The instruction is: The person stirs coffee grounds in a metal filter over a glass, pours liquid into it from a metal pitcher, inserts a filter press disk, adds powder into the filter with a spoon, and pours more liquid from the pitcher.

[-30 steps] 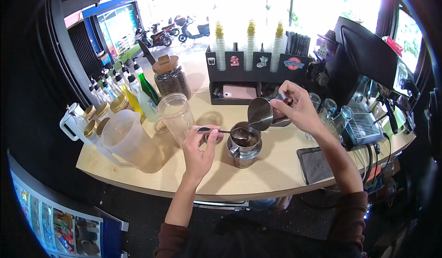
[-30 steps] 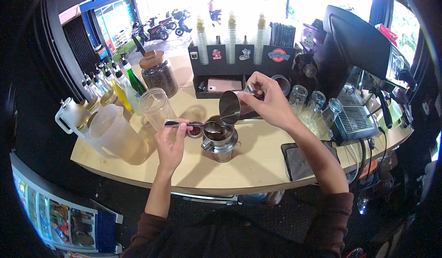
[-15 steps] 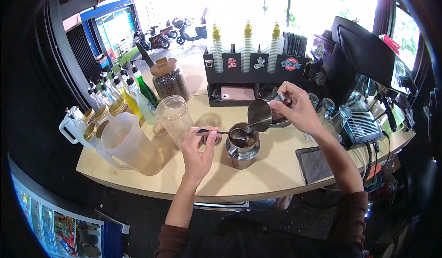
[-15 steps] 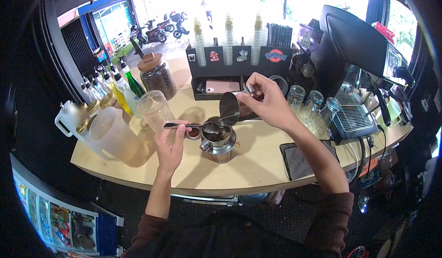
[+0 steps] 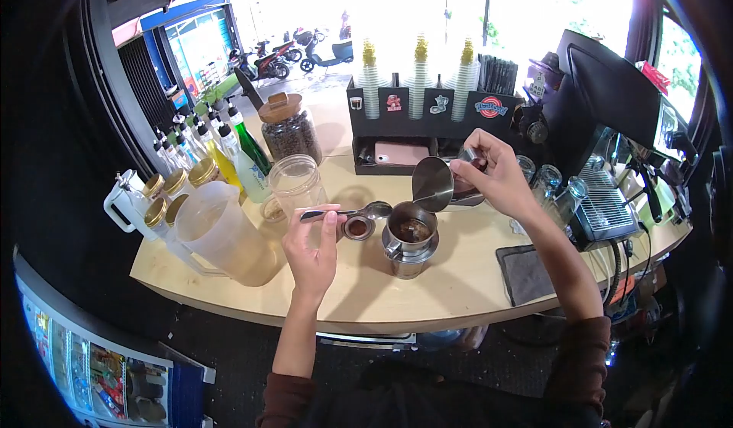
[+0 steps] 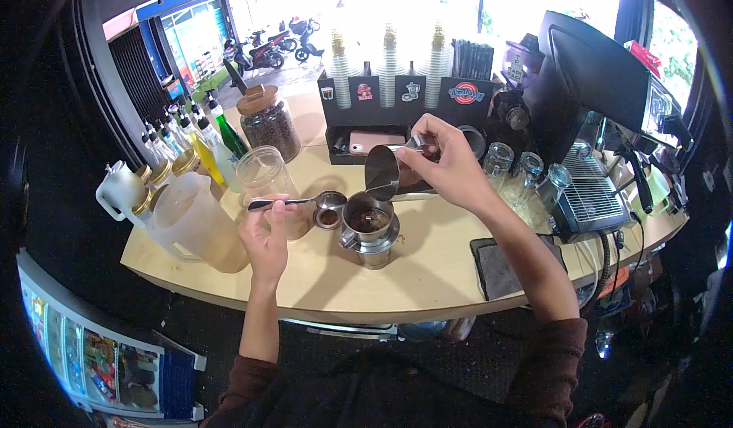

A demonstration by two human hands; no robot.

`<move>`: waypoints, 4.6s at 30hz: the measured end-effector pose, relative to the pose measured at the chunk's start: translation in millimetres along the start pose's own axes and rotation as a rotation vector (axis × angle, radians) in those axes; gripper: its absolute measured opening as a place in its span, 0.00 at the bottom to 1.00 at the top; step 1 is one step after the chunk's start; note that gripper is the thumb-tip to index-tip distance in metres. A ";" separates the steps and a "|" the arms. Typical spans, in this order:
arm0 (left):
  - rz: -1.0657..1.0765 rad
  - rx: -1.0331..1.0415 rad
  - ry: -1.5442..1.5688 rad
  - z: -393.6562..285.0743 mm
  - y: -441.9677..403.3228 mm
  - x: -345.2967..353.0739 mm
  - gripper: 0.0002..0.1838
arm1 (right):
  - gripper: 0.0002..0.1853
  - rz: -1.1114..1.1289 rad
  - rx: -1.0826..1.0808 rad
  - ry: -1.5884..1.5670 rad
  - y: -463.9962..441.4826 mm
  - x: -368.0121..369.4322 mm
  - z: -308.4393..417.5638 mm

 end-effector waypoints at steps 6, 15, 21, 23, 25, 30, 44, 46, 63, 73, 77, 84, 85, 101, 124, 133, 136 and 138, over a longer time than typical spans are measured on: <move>0.017 0.115 -0.137 2.0 1.3 -9.6 0.11 | 0.15 0.018 -0.006 0.011 -3.8 10.0 -4.6; -0.031 0.038 -0.074 5.4 4.6 -13.9 0.07 | 0.14 -0.045 -0.093 0.155 -8.0 4.2 -7.7; -0.027 0.050 -0.068 2.9 5.0 -12.3 0.07 | 0.14 -0.083 -0.093 0.200 -5.6 -7.8 -11.1; -0.020 0.048 -0.060 2.2 5.0 -10.7 0.07 | 0.14 -0.095 -0.110 0.222 -4.0 -11.9 -10.5; -0.016 0.063 -0.065 1.5 5.0 -9.4 0.07 | 0.14 -0.108 -0.126 0.243 -1.9 -15.1 -7.8; -0.007 0.071 -0.046 -2.2 6.2 -4.8 0.07 | 0.14 -0.111 -0.070 0.232 4.6 -21.5 -7.6; 0.030 0.079 0.003 -8.4 9.5 5.1 0.07 | 0.10 -0.278 0.217 -0.318 37.2 -45.2 -72.9; 0.037 0.109 -0.013 -8.8 10.0 5.8 0.07 | 0.09 -0.289 0.246 -0.386 49.4 -50.3 -99.9; 0.168 0.333 -0.232 -22.1 14.1 29.7 0.06 | 0.06 -0.407 0.443 -0.599 123.3 -44.5 -237.9; 0.283 0.615 -0.325 -46.0 37.6 82.9 0.10 | 0.25 -0.014 -0.220 0.258 83.6 32.7 -18.9; 0.306 0.561 -0.264 -44.8 42.4 81.8 0.08 | 0.19 -0.021 -0.602 0.496 82.8 55.1 8.6; 0.474 -0.216 -0.088 32.4 49.3 68.5 0.10 | 0.11 0.018 -0.605 0.417 87.9 61.9 -5.2; 0.472 -0.219 -0.092 37.0 50.1 68.6 0.10 | 0.11 0.021 -0.604 0.413 87.1 61.4 -3.9; 0.480 -0.283 0.272 34.4 48.8 65.7 0.12 | 0.12 0.059 -0.437 0.338 79.6 48.9 4.0; 0.273 0.045 -0.072 16.8 40.2 57.8 0.06 | 0.07 0.186 -0.345 0.298 86.5 58.6 -0.2; 0.180 0.164 -0.202 9.1 43.9 57.0 0.04 | 0.06 0.053 -0.413 0.325 87.5 54.4 0.7; 0.161 0.194 -0.211 7.7 44.3 56.3 0.03 | 0.04 0.109 -0.303 0.231 83.3 54.5 -3.9; 0.185 0.192 -0.203 9.0 44.0 57.2 0.04 | 0.06 0.022 -0.310 0.229 82.6 48.9 0.5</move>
Point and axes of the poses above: each hand's wrist, its own y-axis away from the middle knuckle, its own x-axis out of the palm, z = x × y, the point moved 7 cm from there along -y, towards the middle knuckle, and after that the axes turned 4 degrees about -z, right-handed, at the moved point
